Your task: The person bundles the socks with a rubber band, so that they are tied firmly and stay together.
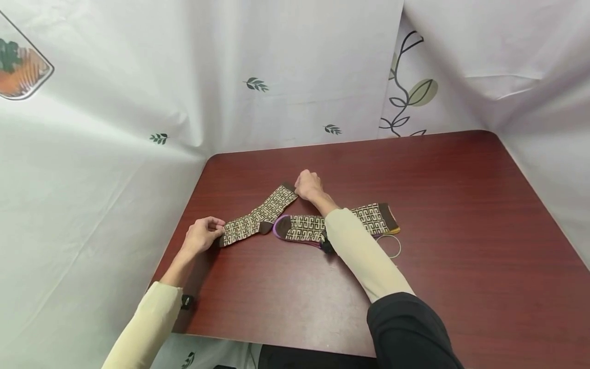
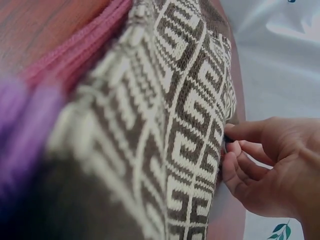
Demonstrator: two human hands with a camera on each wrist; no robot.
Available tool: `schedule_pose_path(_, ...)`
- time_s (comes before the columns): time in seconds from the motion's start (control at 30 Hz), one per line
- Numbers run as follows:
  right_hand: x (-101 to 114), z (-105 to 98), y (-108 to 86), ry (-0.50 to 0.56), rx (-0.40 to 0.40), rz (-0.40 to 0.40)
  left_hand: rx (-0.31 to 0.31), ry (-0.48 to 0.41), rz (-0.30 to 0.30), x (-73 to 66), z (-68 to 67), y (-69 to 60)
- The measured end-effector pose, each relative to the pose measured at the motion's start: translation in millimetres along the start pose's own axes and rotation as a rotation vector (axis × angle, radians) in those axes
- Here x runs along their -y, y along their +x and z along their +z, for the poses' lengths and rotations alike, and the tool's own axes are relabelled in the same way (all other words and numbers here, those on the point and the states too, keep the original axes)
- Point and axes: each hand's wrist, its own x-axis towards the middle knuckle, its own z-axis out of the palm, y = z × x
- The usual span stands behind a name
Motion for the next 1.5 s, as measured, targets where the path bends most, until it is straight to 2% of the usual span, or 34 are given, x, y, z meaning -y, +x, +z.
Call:
schedule_pose_path(0.1,-1,0,0.9,-0.021,0.024,-0.008,0.011,0.036,0.01,-2.1,-0.4,-1.2)
schedule_pose_path(0.17,-15,10,16.3,-0.042,0.035,-0.024,0.031,0.069,0.017,-4.4,-1.2,-2.1)
schedule_pose_path(0.3,-22,15,24.1,-0.067,0.066,-0.039,0.076,0.137,0.035,-11.0,-5.1,-3.7)
schedule_pose_path(0.33,-21,15,23.3,-0.057,0.069,-0.043,0.084,0.147,0.038,-12.3,-6.4,-3.7)
schedule_pose_path(0.4,-6,4,6.7,-0.013,0.081,-0.036,0.087,0.15,0.038,-13.9,-9.8,-3.4)
schedule_pose_path(0.47,3,-1,-1.0,0.03,0.079,-0.033,0.073,0.132,0.04,-13.9,-13.3,-2.5)
schedule_pose_path(0.67,19,-7,-13.5,0.181,0.053,-0.037,0.018,0.046,0.051,-10.4,-22.7,1.1)
schedule_pose_path(0.87,26,-15,-17.8,0.476,0.056,-0.044,0.034,-0.04,0.068,-10.4,-29.4,1.6)
schedule_pose_path(0.97,27,-21,-18.6,0.61,0.059,-0.046,0.01,-0.113,0.058,-12.2,-31.6,1.7)
schedule_pose_path(1.07,24,-27,-19.5,0.695,0.056,-0.057,-0.023,-0.21,0.04,-15.5,-33.1,1.9)
schedule_pose_path(1.17,19,-37,-21.8,0.711,0.026,-0.068,-0.058,-0.284,0.048,-20.1,-33.3,2.3)
schedule_pose_path(1.3,9,-52,-26.7,0.666,-0.014,-0.058,-0.084,-0.379,0.106,-26.9,-31.2,5.5)
schedule_pose_path(1.5,-12,-77,-36.7,0.637,-0.02,-0.03,-0.031,-0.561,0.212,-38.8,-24.8,12.3)
